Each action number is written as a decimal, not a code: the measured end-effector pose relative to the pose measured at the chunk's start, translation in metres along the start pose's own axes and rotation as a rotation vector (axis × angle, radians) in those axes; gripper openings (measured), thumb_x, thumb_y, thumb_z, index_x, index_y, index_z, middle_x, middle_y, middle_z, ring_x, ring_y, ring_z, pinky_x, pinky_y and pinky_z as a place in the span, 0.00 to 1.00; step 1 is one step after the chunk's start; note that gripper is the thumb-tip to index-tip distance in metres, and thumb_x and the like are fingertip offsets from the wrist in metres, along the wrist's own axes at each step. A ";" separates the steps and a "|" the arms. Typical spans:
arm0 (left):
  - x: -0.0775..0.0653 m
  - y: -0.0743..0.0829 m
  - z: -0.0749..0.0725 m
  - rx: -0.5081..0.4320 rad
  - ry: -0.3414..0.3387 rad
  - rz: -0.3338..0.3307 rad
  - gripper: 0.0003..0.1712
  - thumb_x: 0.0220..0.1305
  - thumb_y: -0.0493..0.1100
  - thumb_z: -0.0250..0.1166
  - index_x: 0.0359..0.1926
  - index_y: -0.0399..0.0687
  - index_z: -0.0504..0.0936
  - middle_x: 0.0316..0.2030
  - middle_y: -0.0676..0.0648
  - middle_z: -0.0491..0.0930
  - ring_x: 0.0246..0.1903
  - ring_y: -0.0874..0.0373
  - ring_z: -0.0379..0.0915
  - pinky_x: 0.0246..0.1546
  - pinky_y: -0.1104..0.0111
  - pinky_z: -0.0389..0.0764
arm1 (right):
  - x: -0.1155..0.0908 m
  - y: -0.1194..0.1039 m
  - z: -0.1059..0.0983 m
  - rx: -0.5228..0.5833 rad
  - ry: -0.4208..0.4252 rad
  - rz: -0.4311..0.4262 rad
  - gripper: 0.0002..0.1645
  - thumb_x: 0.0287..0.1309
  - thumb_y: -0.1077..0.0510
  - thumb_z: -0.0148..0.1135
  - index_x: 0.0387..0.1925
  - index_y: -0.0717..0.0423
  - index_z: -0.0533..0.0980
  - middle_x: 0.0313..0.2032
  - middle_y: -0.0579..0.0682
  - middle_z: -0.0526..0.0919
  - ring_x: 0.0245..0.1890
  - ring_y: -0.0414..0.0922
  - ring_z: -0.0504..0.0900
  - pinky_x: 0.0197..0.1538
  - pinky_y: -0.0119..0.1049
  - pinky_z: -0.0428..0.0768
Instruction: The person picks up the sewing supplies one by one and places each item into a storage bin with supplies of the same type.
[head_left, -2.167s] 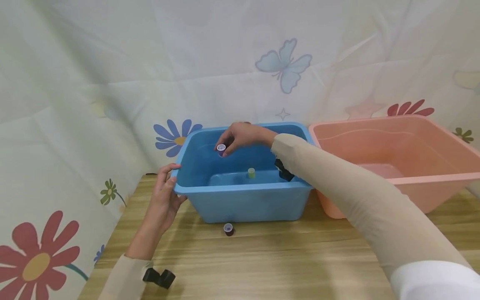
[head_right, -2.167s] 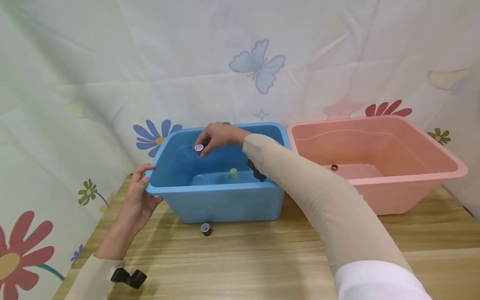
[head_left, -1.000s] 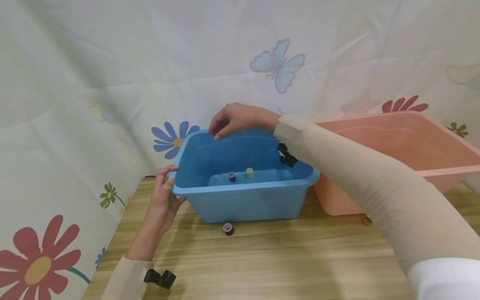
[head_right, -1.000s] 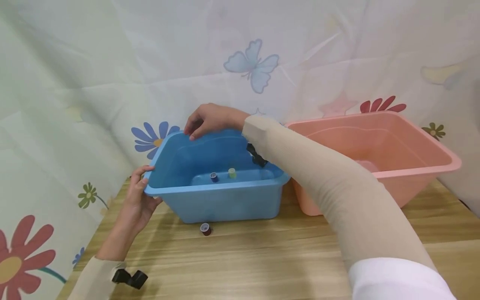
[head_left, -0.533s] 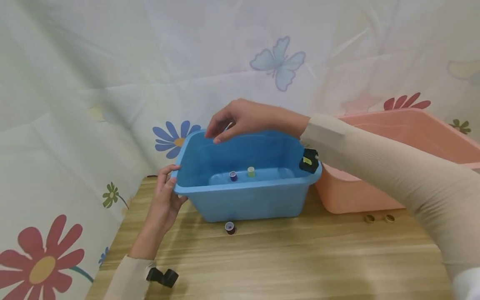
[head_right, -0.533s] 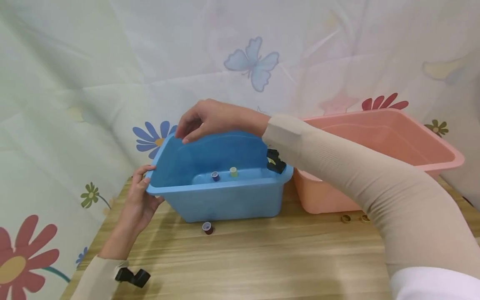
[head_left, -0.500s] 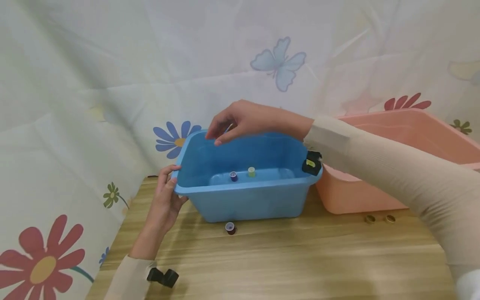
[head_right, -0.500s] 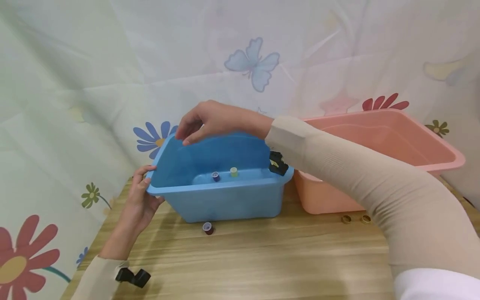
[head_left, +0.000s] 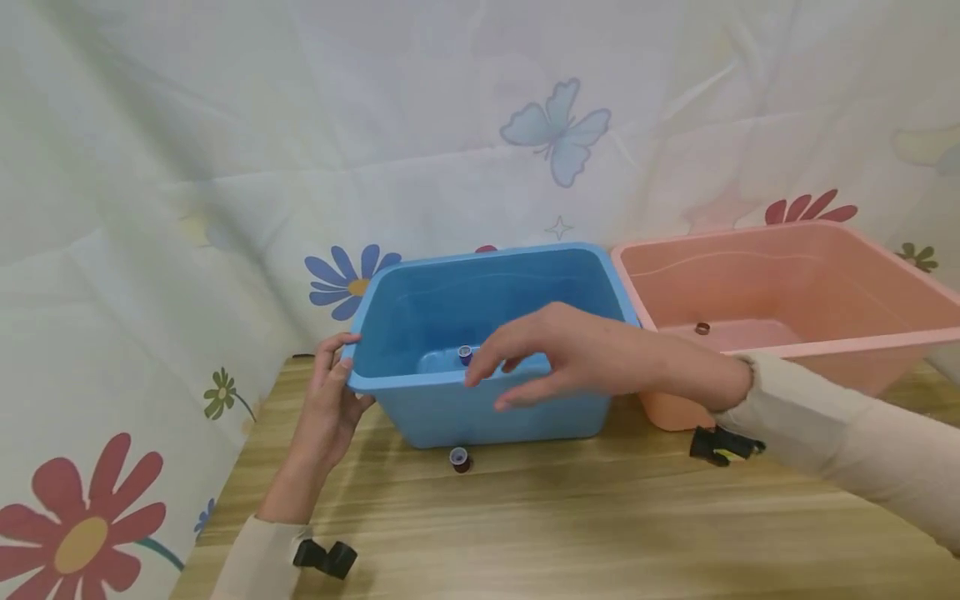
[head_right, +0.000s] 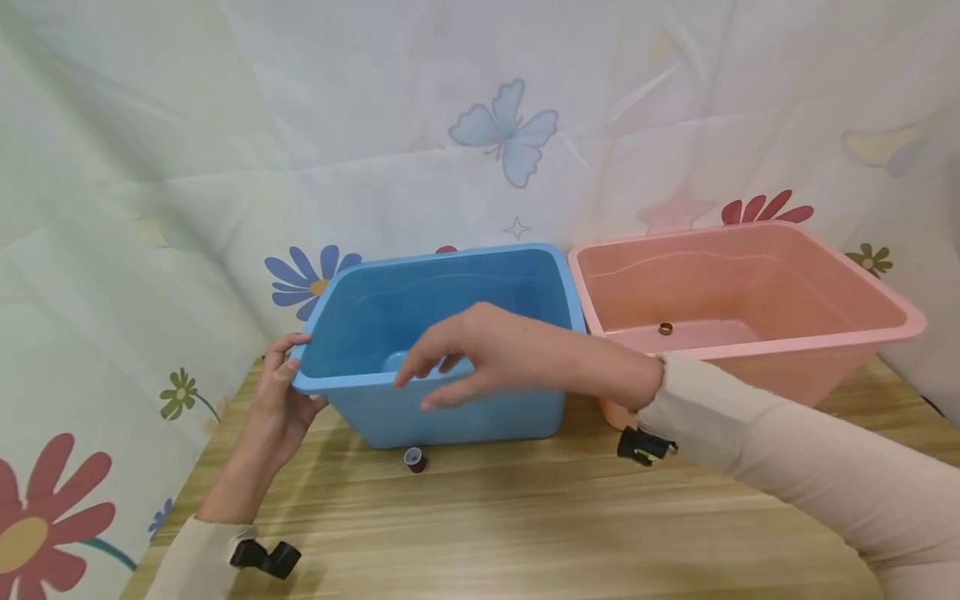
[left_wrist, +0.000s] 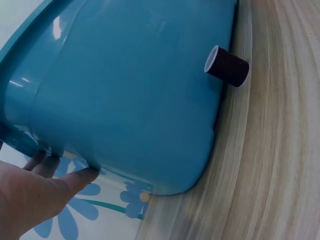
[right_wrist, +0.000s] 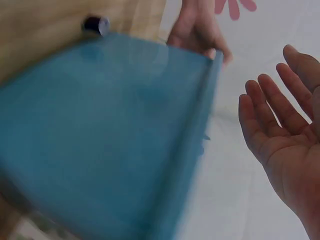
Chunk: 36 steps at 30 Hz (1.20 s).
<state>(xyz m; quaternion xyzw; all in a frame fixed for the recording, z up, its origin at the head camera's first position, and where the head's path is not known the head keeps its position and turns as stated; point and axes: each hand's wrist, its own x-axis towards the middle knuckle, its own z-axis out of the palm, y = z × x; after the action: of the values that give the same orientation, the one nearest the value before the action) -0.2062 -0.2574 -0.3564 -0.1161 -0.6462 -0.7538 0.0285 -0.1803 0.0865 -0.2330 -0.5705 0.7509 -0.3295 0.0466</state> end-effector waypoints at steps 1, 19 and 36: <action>0.001 0.000 0.000 0.004 -0.001 -0.001 0.15 0.78 0.46 0.49 0.62 0.63 0.65 0.72 0.45 0.56 0.63 0.40 0.63 0.47 0.61 0.81 | -0.007 0.001 0.007 0.000 0.009 -0.003 0.20 0.63 0.54 0.70 0.57 0.48 0.81 0.55 0.41 0.84 0.55 0.35 0.80 0.56 0.35 0.80; 0.000 0.001 0.000 0.009 0.004 -0.009 0.16 0.77 0.45 0.48 0.62 0.62 0.65 0.73 0.44 0.54 0.65 0.36 0.59 0.47 0.61 0.81 | -0.060 0.026 0.080 0.058 0.178 0.240 0.18 0.65 0.52 0.68 0.56 0.45 0.82 0.52 0.38 0.85 0.53 0.36 0.82 0.55 0.36 0.81; 0.002 0.000 0.001 -0.001 0.008 -0.005 0.16 0.77 0.46 0.49 0.61 0.64 0.66 0.73 0.46 0.53 0.62 0.44 0.63 0.47 0.61 0.81 | -0.073 0.041 0.111 -0.165 0.186 0.258 0.16 0.68 0.59 0.64 0.55 0.50 0.81 0.53 0.44 0.85 0.55 0.41 0.83 0.56 0.40 0.81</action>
<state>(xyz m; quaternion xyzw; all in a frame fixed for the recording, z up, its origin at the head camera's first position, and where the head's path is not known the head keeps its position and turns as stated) -0.2081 -0.2563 -0.3561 -0.1115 -0.6459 -0.7547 0.0291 -0.1400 0.1080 -0.3641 -0.4382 0.8435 -0.3093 -0.0279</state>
